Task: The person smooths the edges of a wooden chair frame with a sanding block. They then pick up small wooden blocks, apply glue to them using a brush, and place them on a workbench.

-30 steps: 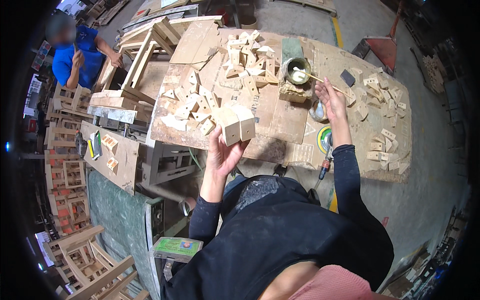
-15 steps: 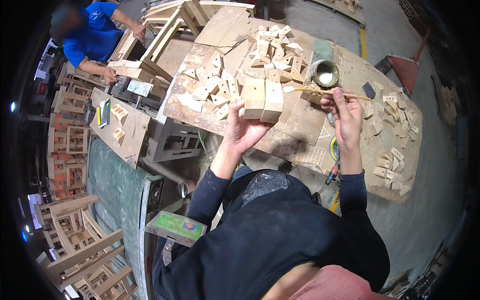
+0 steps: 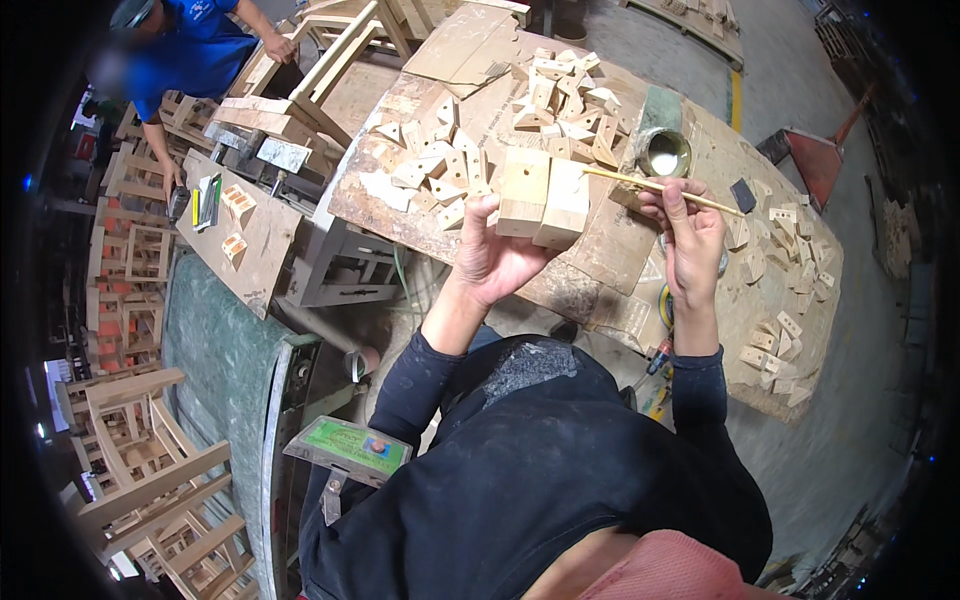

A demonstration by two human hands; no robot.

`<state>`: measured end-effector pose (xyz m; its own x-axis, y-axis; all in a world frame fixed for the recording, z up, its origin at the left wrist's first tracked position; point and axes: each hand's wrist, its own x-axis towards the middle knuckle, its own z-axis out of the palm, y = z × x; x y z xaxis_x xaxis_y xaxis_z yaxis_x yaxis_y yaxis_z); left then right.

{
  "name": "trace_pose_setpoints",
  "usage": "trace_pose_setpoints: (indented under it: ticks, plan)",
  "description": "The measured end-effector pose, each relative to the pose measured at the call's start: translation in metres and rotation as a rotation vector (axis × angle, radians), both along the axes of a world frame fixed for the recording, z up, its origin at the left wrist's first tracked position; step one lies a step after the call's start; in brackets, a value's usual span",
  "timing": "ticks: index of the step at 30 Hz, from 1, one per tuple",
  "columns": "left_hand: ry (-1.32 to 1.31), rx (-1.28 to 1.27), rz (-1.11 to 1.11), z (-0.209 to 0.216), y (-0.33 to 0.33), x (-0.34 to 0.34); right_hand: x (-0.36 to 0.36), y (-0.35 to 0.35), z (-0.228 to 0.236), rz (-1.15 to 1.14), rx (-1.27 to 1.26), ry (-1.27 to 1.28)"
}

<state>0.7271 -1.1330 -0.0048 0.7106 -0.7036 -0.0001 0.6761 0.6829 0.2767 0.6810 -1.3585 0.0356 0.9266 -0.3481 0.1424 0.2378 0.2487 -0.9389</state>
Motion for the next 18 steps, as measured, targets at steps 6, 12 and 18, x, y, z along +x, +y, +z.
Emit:
trace_pose_setpoints:
  ticks: [6, 12, 18]
  plan:
    - [-0.004, 0.047, 0.021, 0.008, -0.001, 0.0, -0.01, 0.003, 0.001, 0.044, 0.004, -0.073]
    - [0.008, -0.018, 0.018, 0.007, -0.001, -0.003, -0.018, 0.002, 0.005, 0.073, -0.005, -0.08]
    - [0.158, -0.12, -0.03, -0.003, 0.002, -0.001, -0.019, 0.004, 0.011, 0.074, 0.014, -0.079]
